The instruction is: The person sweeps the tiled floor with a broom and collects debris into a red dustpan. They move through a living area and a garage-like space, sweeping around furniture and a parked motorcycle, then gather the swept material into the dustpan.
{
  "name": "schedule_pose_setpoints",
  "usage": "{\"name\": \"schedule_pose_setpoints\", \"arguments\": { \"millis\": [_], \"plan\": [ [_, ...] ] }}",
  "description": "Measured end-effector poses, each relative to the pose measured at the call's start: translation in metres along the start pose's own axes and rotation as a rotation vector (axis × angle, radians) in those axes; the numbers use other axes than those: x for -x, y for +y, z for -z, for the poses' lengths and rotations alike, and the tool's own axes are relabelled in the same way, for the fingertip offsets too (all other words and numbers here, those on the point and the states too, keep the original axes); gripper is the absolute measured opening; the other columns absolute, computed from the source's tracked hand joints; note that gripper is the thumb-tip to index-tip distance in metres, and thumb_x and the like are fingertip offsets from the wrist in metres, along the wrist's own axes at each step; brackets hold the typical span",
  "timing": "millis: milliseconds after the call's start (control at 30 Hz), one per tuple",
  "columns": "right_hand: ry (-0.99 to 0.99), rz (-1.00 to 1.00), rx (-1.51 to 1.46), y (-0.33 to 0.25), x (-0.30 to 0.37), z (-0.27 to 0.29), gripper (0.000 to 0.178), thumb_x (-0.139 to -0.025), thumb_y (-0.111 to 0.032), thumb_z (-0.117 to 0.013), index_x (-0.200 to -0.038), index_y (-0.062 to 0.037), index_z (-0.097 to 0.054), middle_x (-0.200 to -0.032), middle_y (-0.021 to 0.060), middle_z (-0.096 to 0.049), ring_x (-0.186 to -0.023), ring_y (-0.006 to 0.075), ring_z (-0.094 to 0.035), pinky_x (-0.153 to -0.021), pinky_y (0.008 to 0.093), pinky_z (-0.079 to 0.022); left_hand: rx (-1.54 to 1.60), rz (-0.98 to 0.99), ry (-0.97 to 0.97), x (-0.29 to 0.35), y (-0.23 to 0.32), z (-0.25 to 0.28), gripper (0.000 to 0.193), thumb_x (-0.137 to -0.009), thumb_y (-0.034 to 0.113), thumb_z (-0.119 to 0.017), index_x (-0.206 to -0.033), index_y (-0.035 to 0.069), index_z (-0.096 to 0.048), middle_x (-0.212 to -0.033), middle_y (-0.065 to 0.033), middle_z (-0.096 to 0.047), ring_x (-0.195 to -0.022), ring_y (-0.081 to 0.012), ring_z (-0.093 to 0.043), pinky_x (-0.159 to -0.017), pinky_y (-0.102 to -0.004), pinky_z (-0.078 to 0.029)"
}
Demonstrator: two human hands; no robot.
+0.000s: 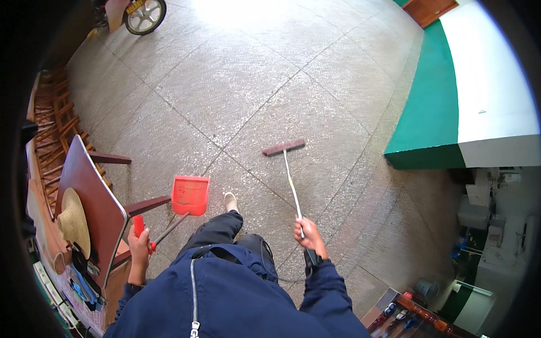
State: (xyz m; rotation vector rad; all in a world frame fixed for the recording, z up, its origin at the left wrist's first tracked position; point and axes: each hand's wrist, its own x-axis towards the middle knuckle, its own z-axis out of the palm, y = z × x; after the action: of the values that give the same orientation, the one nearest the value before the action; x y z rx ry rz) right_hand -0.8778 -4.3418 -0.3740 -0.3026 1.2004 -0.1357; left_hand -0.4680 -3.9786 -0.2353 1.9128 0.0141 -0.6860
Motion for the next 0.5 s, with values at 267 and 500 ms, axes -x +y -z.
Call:
{"name": "schedule_pose_setpoints", "arguments": {
  "millis": [267,500],
  "plan": [
    [0.399,-0.161,0.245,0.009,0.095,0.056,0.014,-0.094,-0.013,-0.053,-0.081,-0.0111,-0.048,-0.063,-0.0015,-0.05,-0.047,0.0086,-0.046,-0.039,0.0264,-0.031,-0.017,-0.01,0.002,-0.072,0.024,-0.039,0.016,-0.089,0.01,-0.059,-0.103,0.007,-0.052,-0.07,0.0009,-0.049,-0.042,-0.0065,-0.043,-0.037,-0.0233,-0.038],
    [0.396,-0.328,0.126,-0.036,0.02,0.067,0.021,-0.093,-0.013,-0.05,-0.073,-0.012,-0.045,-0.054,-0.0024,-0.044,-0.042,0.0094,-0.037,-0.039,0.0267,-0.025,0.061,0.0,0.051,-0.08,0.036,-0.047,0.021,-0.088,0.009,-0.06,-0.108,0.005,-0.053,-0.072,0.0003,-0.051,-0.042,-0.0057,-0.043,-0.037,-0.0221,-0.036]
  ]
}}
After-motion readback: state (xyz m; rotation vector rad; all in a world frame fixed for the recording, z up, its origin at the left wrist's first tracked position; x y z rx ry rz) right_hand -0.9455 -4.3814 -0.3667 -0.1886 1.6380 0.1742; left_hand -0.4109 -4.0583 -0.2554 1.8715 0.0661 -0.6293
